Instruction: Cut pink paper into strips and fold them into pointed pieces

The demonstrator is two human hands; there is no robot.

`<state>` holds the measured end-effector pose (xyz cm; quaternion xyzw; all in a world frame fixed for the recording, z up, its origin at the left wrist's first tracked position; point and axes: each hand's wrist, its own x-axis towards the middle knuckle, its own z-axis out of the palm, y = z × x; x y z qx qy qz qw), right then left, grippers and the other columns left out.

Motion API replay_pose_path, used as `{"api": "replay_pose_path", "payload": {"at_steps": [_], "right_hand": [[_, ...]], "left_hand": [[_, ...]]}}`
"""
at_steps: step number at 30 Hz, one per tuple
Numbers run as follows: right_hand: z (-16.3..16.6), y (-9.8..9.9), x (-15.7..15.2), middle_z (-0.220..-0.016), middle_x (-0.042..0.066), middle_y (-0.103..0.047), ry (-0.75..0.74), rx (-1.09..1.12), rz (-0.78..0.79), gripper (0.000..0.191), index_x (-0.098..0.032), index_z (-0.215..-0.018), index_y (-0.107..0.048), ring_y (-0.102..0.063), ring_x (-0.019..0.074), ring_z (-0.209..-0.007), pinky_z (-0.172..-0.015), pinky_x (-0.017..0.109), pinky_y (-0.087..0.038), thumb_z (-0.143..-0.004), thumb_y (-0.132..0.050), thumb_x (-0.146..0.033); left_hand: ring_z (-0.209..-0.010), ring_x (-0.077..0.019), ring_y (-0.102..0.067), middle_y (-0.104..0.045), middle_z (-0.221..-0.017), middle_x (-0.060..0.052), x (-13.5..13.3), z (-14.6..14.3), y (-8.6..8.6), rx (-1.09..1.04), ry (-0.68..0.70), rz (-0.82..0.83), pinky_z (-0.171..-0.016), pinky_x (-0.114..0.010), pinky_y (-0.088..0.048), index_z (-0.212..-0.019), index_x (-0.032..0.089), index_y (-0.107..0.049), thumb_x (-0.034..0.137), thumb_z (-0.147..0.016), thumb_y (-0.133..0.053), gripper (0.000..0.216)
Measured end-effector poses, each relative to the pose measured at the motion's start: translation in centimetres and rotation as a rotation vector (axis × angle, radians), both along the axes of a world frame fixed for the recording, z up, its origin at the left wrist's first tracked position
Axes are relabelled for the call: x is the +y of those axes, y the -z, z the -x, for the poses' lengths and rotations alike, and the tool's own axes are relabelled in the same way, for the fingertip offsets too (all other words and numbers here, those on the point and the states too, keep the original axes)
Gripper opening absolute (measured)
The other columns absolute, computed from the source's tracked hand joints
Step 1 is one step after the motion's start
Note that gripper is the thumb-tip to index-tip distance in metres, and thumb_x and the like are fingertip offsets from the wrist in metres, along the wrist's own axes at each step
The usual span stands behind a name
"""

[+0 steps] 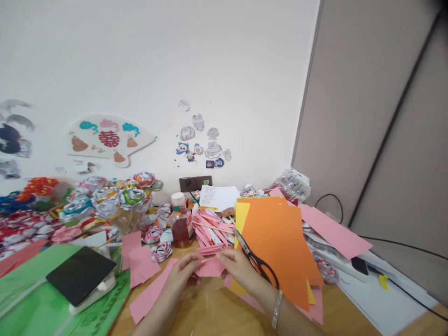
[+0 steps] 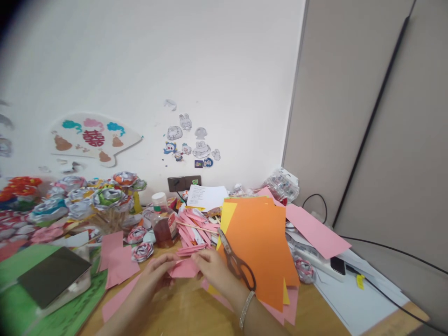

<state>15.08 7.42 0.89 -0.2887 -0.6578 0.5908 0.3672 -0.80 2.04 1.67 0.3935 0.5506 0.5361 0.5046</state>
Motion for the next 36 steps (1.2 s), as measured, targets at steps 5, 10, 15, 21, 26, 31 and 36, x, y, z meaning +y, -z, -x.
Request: {"api": "replay_pose_path", "payload": {"at_steps": [5,10,15,21,26,31,36], "right_hand": [[0.0,-0.1,-0.2,-0.062,-0.001,-0.053,-0.014,0.003,0.023,0.017,-0.013,-0.069,-0.059,-0.05,0.0088,-0.052,-0.05,0.02,-0.04,-0.073,-0.054,-0.029],[0.2,0.8,0.3,-0.062,-0.001,-0.055,0.017,0.017,0.033,0.014,-0.013,-0.072,-0.061,-0.05,0.0092,-0.052,-0.05,0.02,-0.04,-0.072,-0.054,-0.024],[0.3,1.0,0.7,-0.06,0.0,-0.055,-0.018,0.016,0.058,0.019,-0.013,-0.076,-0.064,-0.048,0.009,-0.05,-0.048,0.021,-0.039,-0.07,-0.059,-0.03],[0.2,0.9,0.6,-0.063,0.001,-0.055,-0.038,0.009,0.043,0.032,-0.013,-0.074,-0.064,-0.049,0.0093,-0.05,-0.048,0.021,-0.039,-0.072,-0.057,-0.044],[0.1,1.1,0.6,-0.062,0.0,-0.055,-0.026,0.01,0.002,0.023,-0.013,-0.078,-0.064,-0.048,0.0091,-0.052,-0.049,0.021,-0.038,-0.069,-0.062,-0.035],[-0.1,0.7,0.5,-0.062,0.0,-0.054,-0.027,0.022,-0.038,0.024,-0.013,-0.074,-0.062,-0.047,0.0098,-0.053,-0.049,0.021,-0.037,-0.072,-0.058,-0.037],[-0.4,-0.3,0.1,-0.056,-0.002,-0.049,-0.028,0.01,-0.09,0.027,-0.013,-0.065,-0.06,-0.044,0.0092,-0.053,-0.05,0.021,-0.034,-0.073,-0.056,-0.038]], "left_hand": [[-0.037,-0.0087,-0.049,-0.052,-0.047,0.007,0.0,0.2,0.1,0.046,-0.003,0.019,-0.04,-0.019,-0.037,-0.07,0.018,-0.055,0.041,-0.056,-0.064,0.028],[-0.038,-0.0101,-0.049,-0.051,-0.045,0.007,-0.2,-0.3,-0.3,0.13,-0.016,0.013,-0.039,-0.02,-0.036,-0.074,0.018,-0.055,0.051,-0.061,-0.058,0.036],[-0.037,-0.0104,-0.047,-0.051,-0.042,0.007,-0.4,-0.7,-0.8,0.24,-0.068,-0.034,-0.04,-0.021,-0.034,-0.073,0.016,-0.056,0.05,-0.051,-0.065,0.041],[-0.039,-0.0118,-0.048,-0.05,-0.041,0.006,-0.6,-0.8,-1.0,0.292,-0.044,-0.086,-0.043,-0.022,-0.035,-0.074,0.015,-0.058,0.047,-0.054,-0.064,0.039],[-0.042,-0.013,-0.05,-0.053,-0.043,0.004,-0.6,-0.8,-1.2,0.303,-0.024,-0.087,-0.044,-0.023,-0.036,-0.072,0.013,-0.059,0.047,-0.054,-0.063,0.039],[-0.043,-0.0132,-0.049,-0.053,-0.045,0.004,-0.8,-0.7,-1.4,0.292,-0.017,-0.066,-0.047,-0.024,-0.038,-0.07,0.014,-0.059,0.052,-0.056,-0.062,0.041],[-0.047,-0.0129,-0.048,-0.052,-0.047,0.004,-1.3,-0.8,-2.3,0.331,0.02,-0.086,-0.05,-0.023,-0.038,-0.058,0.016,-0.058,0.052,-0.061,-0.06,0.036]]}}
